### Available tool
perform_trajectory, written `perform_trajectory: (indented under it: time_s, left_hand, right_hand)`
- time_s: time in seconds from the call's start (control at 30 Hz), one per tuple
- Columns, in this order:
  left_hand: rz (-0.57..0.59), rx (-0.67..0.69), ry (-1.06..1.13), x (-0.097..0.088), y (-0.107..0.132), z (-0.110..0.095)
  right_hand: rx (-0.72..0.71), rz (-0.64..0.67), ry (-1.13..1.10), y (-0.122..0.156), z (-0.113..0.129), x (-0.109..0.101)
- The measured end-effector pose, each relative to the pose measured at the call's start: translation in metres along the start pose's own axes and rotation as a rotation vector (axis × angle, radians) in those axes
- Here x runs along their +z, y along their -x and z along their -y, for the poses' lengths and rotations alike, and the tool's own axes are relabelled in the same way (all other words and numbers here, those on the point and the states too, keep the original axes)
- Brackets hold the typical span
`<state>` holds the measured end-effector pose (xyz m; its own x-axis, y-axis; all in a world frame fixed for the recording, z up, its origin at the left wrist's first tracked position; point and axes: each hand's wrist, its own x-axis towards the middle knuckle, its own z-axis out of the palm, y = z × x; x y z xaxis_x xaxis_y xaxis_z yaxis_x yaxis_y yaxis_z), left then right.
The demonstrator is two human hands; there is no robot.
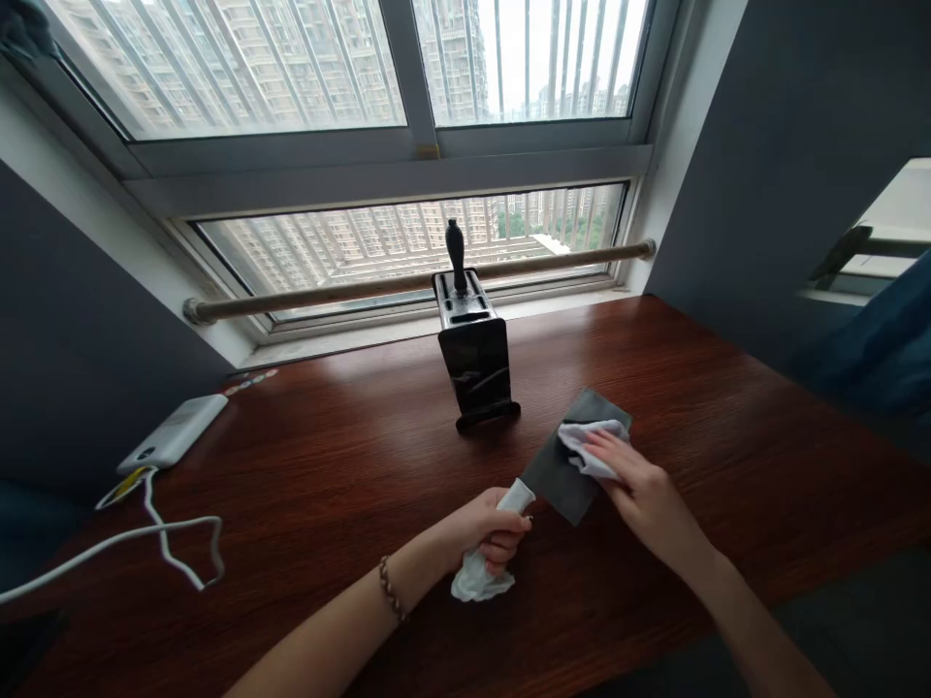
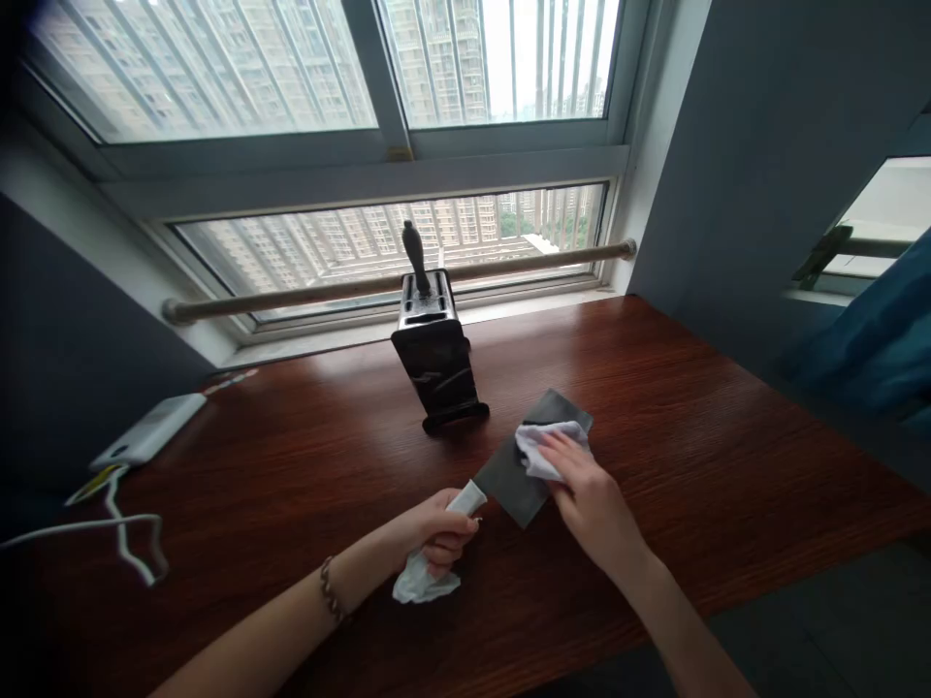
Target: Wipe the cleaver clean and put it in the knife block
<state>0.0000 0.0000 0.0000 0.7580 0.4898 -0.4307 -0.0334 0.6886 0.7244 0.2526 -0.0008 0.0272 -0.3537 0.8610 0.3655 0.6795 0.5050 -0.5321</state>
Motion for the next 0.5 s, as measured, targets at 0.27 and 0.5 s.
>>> perform_trajectory:
  time_s: [0.27,0.5]
  left_hand:
    - [-0.017,-0.018,-0.021,0.005,0.001,-0.004]
    - [-0.005,-0.027,-0.019,0.007,0.004,-0.007]
  right_hand:
    - [-0.121,0.298,0.010,-0.009,0.031,0.032]
    - [0.032,0.239,0.058,-0.016,0.018,0.025]
